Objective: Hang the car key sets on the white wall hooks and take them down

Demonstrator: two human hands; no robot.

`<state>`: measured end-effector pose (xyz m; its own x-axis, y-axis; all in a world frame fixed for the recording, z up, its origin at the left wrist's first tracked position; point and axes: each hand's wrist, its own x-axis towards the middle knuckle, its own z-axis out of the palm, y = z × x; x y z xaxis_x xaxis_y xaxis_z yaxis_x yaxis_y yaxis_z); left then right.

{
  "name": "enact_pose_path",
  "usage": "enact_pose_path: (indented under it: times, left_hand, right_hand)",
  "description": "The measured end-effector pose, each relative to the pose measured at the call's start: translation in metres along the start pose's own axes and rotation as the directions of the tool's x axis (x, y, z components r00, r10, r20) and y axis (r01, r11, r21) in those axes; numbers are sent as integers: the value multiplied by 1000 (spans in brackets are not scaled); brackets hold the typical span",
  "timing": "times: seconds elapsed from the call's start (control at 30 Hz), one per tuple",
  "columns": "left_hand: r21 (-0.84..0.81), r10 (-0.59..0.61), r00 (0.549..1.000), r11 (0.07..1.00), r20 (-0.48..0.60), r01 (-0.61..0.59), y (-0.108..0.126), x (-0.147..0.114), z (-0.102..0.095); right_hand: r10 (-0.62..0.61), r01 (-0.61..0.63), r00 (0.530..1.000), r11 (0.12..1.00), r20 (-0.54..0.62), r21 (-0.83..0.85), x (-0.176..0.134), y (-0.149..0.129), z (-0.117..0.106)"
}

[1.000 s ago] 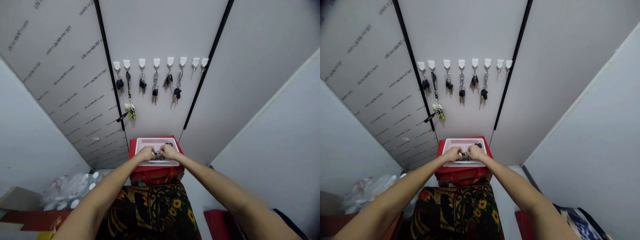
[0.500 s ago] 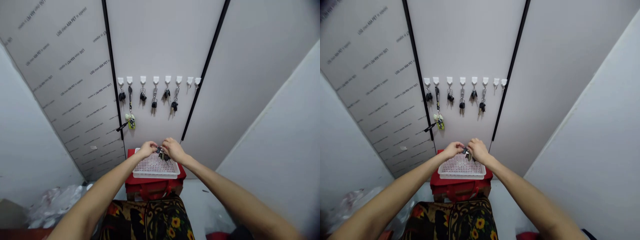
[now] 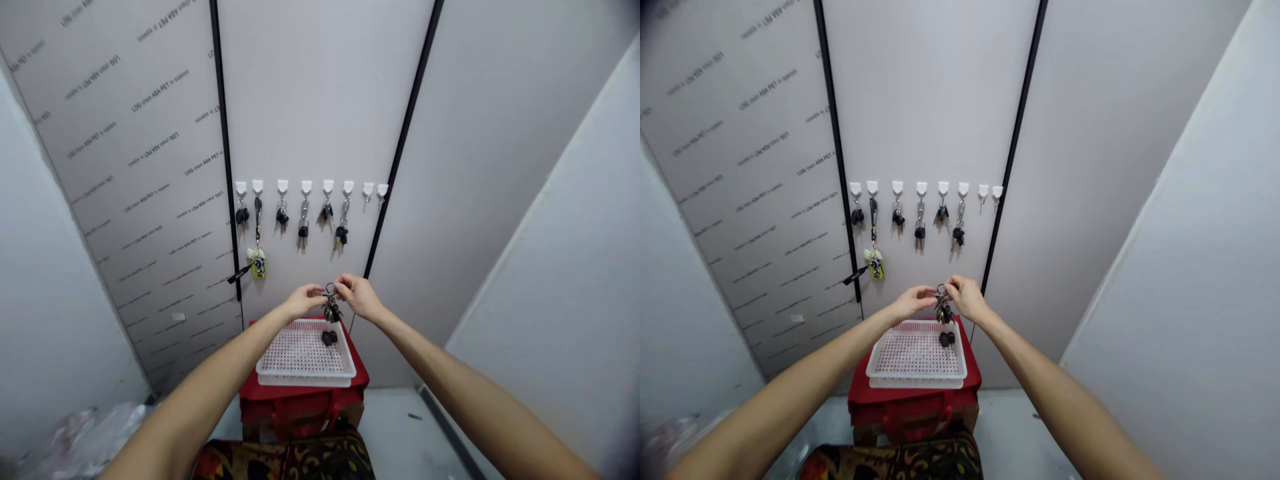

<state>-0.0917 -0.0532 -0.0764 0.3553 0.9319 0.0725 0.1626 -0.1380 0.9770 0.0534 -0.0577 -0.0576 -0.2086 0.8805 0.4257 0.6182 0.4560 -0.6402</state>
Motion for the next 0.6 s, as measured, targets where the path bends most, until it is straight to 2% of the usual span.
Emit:
enact_pose_path:
  times: [0.13, 0.2, 0.3, 0.43, 0.6]
  left_hand:
    - [34, 167, 983, 986, -79, -164, 25, 28, 16]
    - [60, 243, 963, 970, -115, -238, 45, 43, 23]
    - [113, 322, 940, 944, -113, -310, 74, 62, 32]
    - [174, 334, 933, 935, -133, -309, 99, 76, 40]
    - [203, 297, 943, 943, -151, -265, 95, 83, 38]
  right_hand:
    - [82, -53, 986, 979, -145, 195, 24, -5, -32]
    - [112, -42, 967, 956, -228, 292, 41, -9, -51]
    - [148, -4, 927, 923, -345, 385, 67, -15, -79]
    - [196, 25, 874, 895, -445, 445, 99, -19, -104]
    - [258, 0, 848, 873, -463, 487, 129, -18, -115]
